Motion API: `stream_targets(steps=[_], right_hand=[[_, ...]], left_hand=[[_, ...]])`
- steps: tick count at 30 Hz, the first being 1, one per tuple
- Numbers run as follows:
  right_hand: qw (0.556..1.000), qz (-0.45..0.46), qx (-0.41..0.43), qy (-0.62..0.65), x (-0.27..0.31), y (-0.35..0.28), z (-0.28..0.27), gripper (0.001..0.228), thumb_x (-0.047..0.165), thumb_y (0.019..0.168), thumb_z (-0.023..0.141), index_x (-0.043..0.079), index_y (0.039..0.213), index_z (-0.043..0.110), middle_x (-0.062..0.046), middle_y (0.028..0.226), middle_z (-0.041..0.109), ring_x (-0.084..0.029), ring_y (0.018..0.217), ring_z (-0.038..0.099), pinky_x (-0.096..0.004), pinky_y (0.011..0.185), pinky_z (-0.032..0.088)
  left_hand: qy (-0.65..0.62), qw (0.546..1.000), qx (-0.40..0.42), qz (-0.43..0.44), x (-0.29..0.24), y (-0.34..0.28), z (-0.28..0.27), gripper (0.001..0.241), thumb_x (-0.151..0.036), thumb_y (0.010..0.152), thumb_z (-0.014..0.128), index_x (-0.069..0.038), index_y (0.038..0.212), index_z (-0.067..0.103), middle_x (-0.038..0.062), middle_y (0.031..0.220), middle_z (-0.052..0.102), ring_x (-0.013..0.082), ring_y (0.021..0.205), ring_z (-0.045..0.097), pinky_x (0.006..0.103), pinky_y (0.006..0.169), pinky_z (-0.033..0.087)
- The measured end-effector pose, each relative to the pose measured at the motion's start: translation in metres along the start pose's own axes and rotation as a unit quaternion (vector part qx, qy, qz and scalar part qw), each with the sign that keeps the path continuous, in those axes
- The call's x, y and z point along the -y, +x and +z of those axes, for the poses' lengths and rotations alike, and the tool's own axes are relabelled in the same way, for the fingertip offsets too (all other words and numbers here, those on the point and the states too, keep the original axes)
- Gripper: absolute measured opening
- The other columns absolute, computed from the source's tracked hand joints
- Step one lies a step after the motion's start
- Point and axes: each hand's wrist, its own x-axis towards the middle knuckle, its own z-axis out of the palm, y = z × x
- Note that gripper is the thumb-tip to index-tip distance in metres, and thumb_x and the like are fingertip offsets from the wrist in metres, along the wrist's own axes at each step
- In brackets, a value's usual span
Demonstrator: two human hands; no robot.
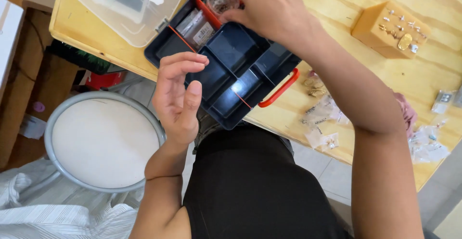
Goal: Wiping small jewelry items with a cloth and sorting them into plastic bags and a partitioned storage box.
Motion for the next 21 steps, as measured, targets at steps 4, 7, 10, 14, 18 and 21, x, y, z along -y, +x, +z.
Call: stream_targets(steps=[4, 7, 10, 14, 18, 21], right_hand=[[0.992, 0.002, -0.066, -0.107, 0.012, 0.004, 0.014, 0.035, 0.042, 0.088, 0.090, 0.013, 0.093, 0.070, -0.004, 0.088, 0.071, -0.026, 0.076, 0.066, -0.041, 0.055, 0.045], [0.981, -0.034, -0.149, -0.116, 0.031, -0.005, -0.005, 0.025, 0.021, 0.086, 0.083, 0.011, 0.099, 0.064, -0.002, 0.096, 0.063, -0.023, 0.084, 0.059, -0.037, 0.061, 0.044], [0.987, -0.087, -0.088, -0.104, 0.031, -0.018, 0.002, 0.030, 0.023, 0.112, 0.060, 0.005, 0.132, 0.072, -0.010, 0.137, 0.069, -0.028, 0.131, 0.059, -0.041, 0.103, 0.041], [0.994, -0.030, -0.031, -0.099, 0.052, -0.046, -0.006, 0.056, 0.031, 0.109, 0.054, -0.004, 0.153, 0.057, -0.021, 0.159, 0.047, -0.034, 0.147, 0.044, -0.055, 0.118, 0.028], [0.999, -0.025, 0.039, -0.018, 0.085, -0.117, -0.059, 0.070, 0.028, 0.109, 0.069, 0.001, 0.164, 0.034, -0.017, 0.168, 0.021, -0.031, 0.157, 0.022, -0.058, 0.127, 0.016], [1.000, 0.002, -0.019, 0.011, 0.101, -0.196, -0.068, 0.051, 0.023, 0.110, 0.061, 0.003, 0.155, 0.049, -0.016, 0.162, 0.040, -0.032, 0.152, 0.039, -0.058, 0.125, 0.025]], left_hand=[[-0.005, 0.999, 0.034, 0.007, -0.008, 0.003, 0.019, 0.025, -0.025, 0.108, 0.051, -0.003, 0.118, 0.057, 0.017, 0.121, 0.057, 0.0260, 0.116, 0.059, 0.0379, 0.108, 0.055], [0.006, 1.000, -0.001, 0.025, -0.011, -0.002, 0.023, 0.024, -0.026, 0.106, 0.054, -0.004, 0.115, 0.056, 0.018, 0.117, 0.057, 0.0259, 0.114, 0.059, 0.0376, 0.106, 0.054], [0.009, 1.000, 0.008, 0.020, -0.004, -0.002, 0.023, 0.025, -0.027, 0.106, 0.054, -0.004, 0.115, 0.056, 0.019, 0.117, 0.057, 0.0264, 0.114, 0.060, 0.0377, 0.106, 0.054], [0.019, 0.999, 0.038, 0.017, -0.004, 0.007, 0.015, 0.029, -0.031, 0.106, 0.054, -0.002, 0.113, 0.056, 0.020, 0.114, 0.057, 0.0276, 0.112, 0.060, 0.0369, 0.105, 0.053], [0.035, 0.997, 0.021, 0.071, 0.009, 0.021, 0.012, 0.030, -0.029, 0.103, 0.056, -0.001, 0.113, 0.054, 0.021, 0.106, 0.055, 0.0289, 0.104, 0.059, 0.0397, 0.093, 0.062], [0.056, 0.993, 0.074, 0.070, 0.000, 0.011, 0.018, 0.031, -0.033, 0.104, 0.056, -0.003, 0.113, 0.053, 0.020, 0.107, 0.056, 0.0281, 0.101, 0.060, 0.0396, 0.091, 0.061]])
